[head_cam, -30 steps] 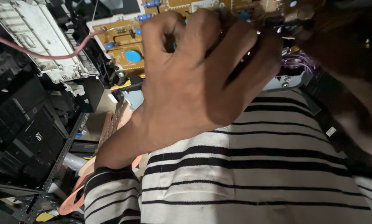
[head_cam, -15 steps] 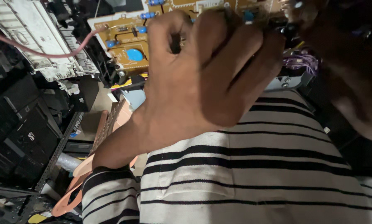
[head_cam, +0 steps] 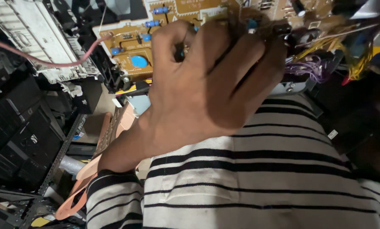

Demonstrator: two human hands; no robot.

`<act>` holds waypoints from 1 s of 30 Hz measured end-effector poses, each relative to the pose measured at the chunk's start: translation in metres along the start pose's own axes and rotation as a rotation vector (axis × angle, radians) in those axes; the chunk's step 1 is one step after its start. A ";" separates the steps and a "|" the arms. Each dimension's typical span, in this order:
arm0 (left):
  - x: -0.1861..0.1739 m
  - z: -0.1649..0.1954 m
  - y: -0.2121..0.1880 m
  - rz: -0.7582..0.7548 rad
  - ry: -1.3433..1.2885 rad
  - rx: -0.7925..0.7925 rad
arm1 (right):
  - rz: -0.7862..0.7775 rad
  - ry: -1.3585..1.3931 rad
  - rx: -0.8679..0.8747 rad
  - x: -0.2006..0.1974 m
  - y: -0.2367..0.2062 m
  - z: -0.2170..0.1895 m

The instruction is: The person works on the internal components of an electronic device, manipulating wires and circuit boards. They connect and adjust various wires and components within the device's chassis.

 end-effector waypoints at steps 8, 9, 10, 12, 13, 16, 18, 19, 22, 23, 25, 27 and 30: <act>-0.001 -0.003 0.011 0.023 -0.024 -0.031 | 0.222 0.474 -0.047 -0.013 -0.012 0.027; -0.001 -0.004 0.015 0.028 -0.015 -0.036 | 0.298 0.650 -0.103 -0.015 -0.011 0.035; -0.002 -0.004 0.017 0.021 0.006 -0.035 | 0.366 0.813 -0.177 -0.019 -0.009 0.044; -0.005 -0.003 0.021 -0.004 0.022 -0.023 | 0.429 0.980 -0.308 -0.022 -0.005 0.055; -0.007 -0.003 0.022 -0.021 0.025 -0.019 | 0.446 0.984 -0.355 -0.023 -0.002 0.057; -0.009 -0.003 0.022 -0.057 0.006 -0.030 | 0.472 0.901 -0.460 -0.028 0.003 0.049; -0.008 -0.004 0.020 -0.075 -0.011 -0.044 | 0.476 0.923 -0.461 -0.029 0.007 0.042; -0.007 -0.003 0.019 -0.071 -0.012 -0.045 | 0.476 0.934 -0.466 -0.030 0.009 0.039; -0.004 -0.003 0.017 -0.067 -0.028 -0.050 | 0.462 0.961 -0.479 -0.032 0.013 0.039; -0.003 -0.003 0.016 -0.067 -0.033 -0.055 | 0.458 0.963 -0.463 -0.032 0.011 0.042; -0.003 -0.003 0.015 -0.069 -0.015 -0.050 | 0.451 0.971 -0.444 -0.028 0.007 0.048; -0.004 -0.003 0.016 -0.067 -0.002 -0.045 | 0.446 0.976 -0.436 -0.025 0.004 0.051; -0.007 -0.002 0.020 -0.055 0.015 -0.036 | 0.435 0.955 -0.435 -0.033 0.011 0.041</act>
Point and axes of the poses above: each hand's wrist, its own y-axis towards the middle knuckle, its own x-axis out of the palm, z = x × y, the point moved 7 cm from there along y, towards the middle knuckle, and after that the axes turned 10 degrees about -z, right-handed, at the moved point
